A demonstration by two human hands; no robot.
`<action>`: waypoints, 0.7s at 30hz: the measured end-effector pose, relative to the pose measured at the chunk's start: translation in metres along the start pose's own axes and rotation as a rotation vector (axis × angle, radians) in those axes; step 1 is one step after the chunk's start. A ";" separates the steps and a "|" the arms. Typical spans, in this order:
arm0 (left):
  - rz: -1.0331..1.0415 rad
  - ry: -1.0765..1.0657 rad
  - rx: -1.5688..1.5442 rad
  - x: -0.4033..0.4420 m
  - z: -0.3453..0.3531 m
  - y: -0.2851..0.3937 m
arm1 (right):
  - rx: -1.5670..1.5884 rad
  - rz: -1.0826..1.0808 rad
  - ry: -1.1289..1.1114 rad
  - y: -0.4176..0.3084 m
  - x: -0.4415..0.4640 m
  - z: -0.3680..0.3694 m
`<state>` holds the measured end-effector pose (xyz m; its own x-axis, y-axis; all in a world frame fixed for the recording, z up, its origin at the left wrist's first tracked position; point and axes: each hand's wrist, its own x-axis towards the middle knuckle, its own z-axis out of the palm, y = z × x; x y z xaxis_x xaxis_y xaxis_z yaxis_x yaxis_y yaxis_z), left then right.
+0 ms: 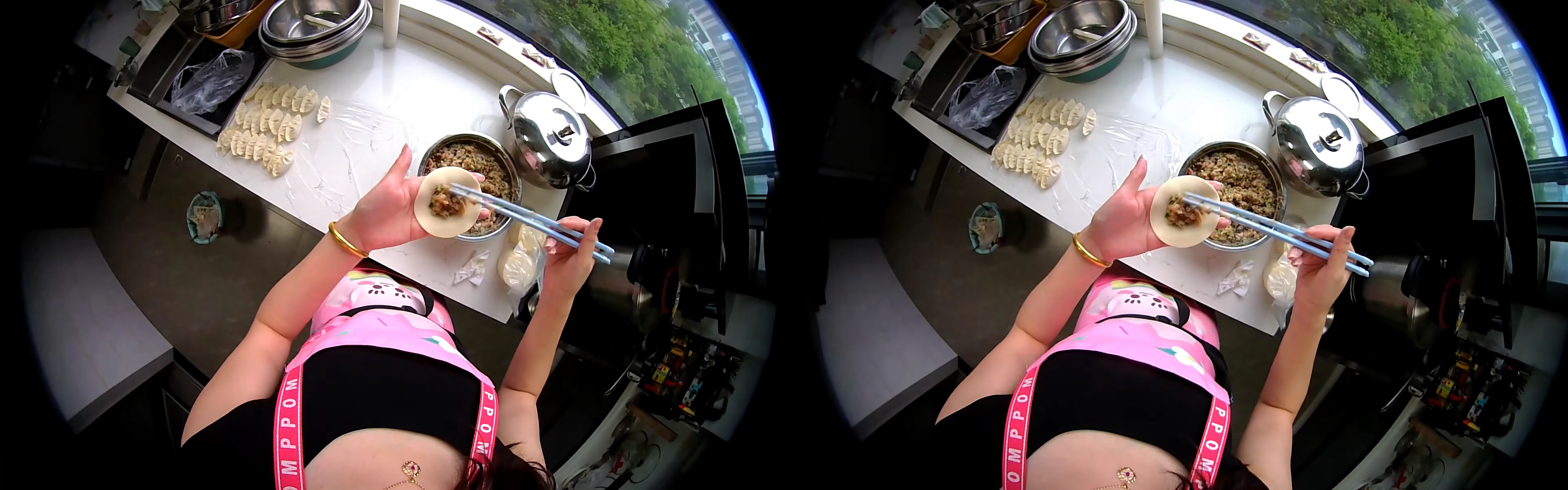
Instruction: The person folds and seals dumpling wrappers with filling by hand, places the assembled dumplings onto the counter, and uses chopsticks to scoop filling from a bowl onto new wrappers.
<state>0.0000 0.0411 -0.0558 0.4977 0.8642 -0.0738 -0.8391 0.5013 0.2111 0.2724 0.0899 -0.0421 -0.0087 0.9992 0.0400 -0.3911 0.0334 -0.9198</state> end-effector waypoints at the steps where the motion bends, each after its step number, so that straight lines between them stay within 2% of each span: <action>1: -0.019 -0.011 0.004 0.000 0.001 0.001 | -0.003 -0.016 0.003 -0.001 0.002 -0.001; 10: -0.030 -0.044 0.043 -0.001 0.006 -0.001 | 0.101 0.026 -0.036 0.012 0.000 0.002; 16: -0.016 -0.028 0.014 -0.003 0.009 -0.001 | 0.022 0.035 -0.232 0.016 -0.003 0.004; 21: -0.017 -0.008 0.002 -0.005 0.009 0.001 | 0.013 0.002 -0.285 0.005 -0.002 -0.011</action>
<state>-0.0012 0.0367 -0.0466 0.5138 0.8550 -0.0697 -0.8300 0.5160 0.2116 0.2806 0.0883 -0.0506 -0.2669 0.9523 0.1479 -0.4024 0.0293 -0.9150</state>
